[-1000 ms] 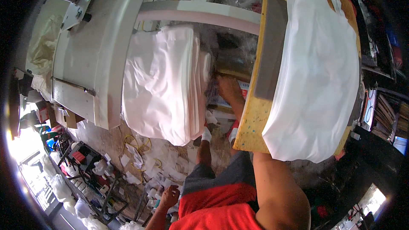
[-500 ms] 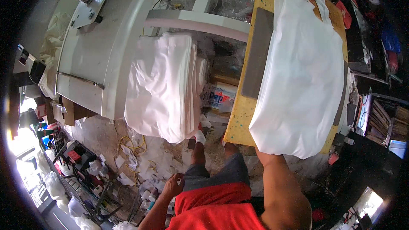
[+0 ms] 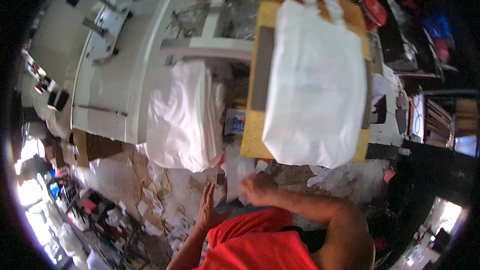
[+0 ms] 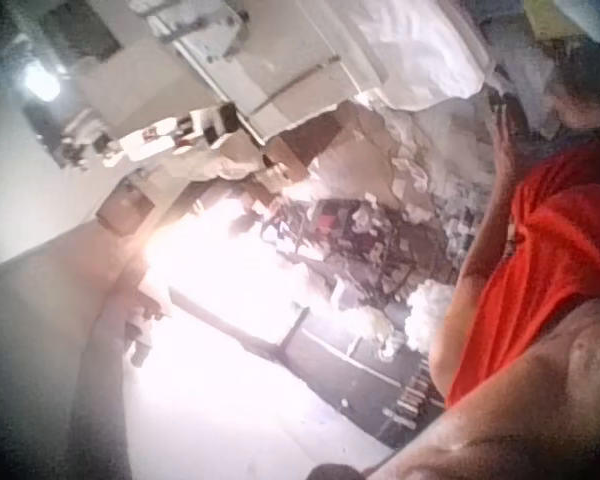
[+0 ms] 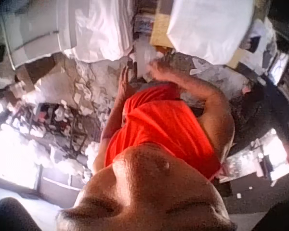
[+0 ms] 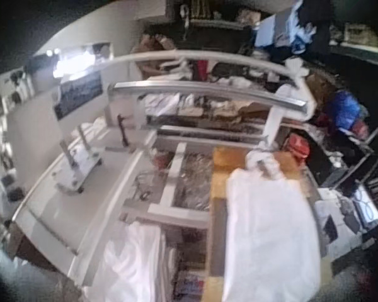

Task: The person prepares tote bags for printing by hand. The person takes a white tote bag from a stack, places it onto the wooden platen of a heat press machine, and smooths it out. The person then picks up a printed transfer sheet, aligns it on the bag, and operates the control panel of the machine.

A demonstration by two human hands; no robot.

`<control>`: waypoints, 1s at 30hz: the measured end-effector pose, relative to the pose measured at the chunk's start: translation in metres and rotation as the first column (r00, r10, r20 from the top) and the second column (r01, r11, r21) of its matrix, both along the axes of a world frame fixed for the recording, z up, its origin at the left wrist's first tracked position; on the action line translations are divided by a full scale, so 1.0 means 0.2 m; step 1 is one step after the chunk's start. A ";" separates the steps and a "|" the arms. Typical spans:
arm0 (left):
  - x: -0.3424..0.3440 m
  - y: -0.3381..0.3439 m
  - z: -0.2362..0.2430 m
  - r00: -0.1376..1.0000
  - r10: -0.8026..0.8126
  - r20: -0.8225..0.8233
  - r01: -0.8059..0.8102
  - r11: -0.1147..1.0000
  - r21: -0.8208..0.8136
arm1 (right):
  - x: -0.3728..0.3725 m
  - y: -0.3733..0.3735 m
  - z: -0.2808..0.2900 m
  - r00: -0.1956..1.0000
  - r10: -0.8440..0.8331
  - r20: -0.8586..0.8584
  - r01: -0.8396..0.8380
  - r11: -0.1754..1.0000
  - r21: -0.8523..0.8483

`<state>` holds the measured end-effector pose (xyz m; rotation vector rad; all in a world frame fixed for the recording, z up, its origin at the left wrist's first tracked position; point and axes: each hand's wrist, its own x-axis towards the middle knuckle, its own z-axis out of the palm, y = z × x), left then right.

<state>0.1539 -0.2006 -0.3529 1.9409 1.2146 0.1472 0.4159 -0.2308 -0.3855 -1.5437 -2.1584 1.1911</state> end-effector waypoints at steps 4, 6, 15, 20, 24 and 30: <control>0.19 0.19 0.29 0.953 -0.081 0.292 0.168 0.943 -0.287 | 0.13 0.08 0.69 0.869 -0.329 -0.369 0.332 0.942 -0.058; 0.25 0.29 0.31 0.872 0.125 0.473 0.233 0.744 -0.626 | 0.37 0.14 0.91 0.718 -0.633 -0.291 0.606 0.773 -0.186; 1.12 0.78 0.57 0.681 0.414 0.604 0.003 0.823 -0.568 | 1.23 0.23 0.75 -0.428 -0.611 -0.666 0.861 -0.051 -0.506; 1.27 0.90 0.48 0.806 0.179 0.565 -0.226 0.974 0.013 | 1.27 0.36 0.63 -0.615 -0.501 -0.609 0.755 -0.150 -0.638; 1.41 0.87 0.51 0.916 -0.180 0.359 -0.078 0.798 0.598 | 1.31 0.36 0.58 -0.640 -0.464 -0.612 0.738 -0.150 -0.658; 1.53 0.80 0.56 0.950 -0.261 0.174 0.075 0.727 0.682 | 1.35 0.24 0.56 -0.322 -0.844 -0.428 0.913 -0.397 0.097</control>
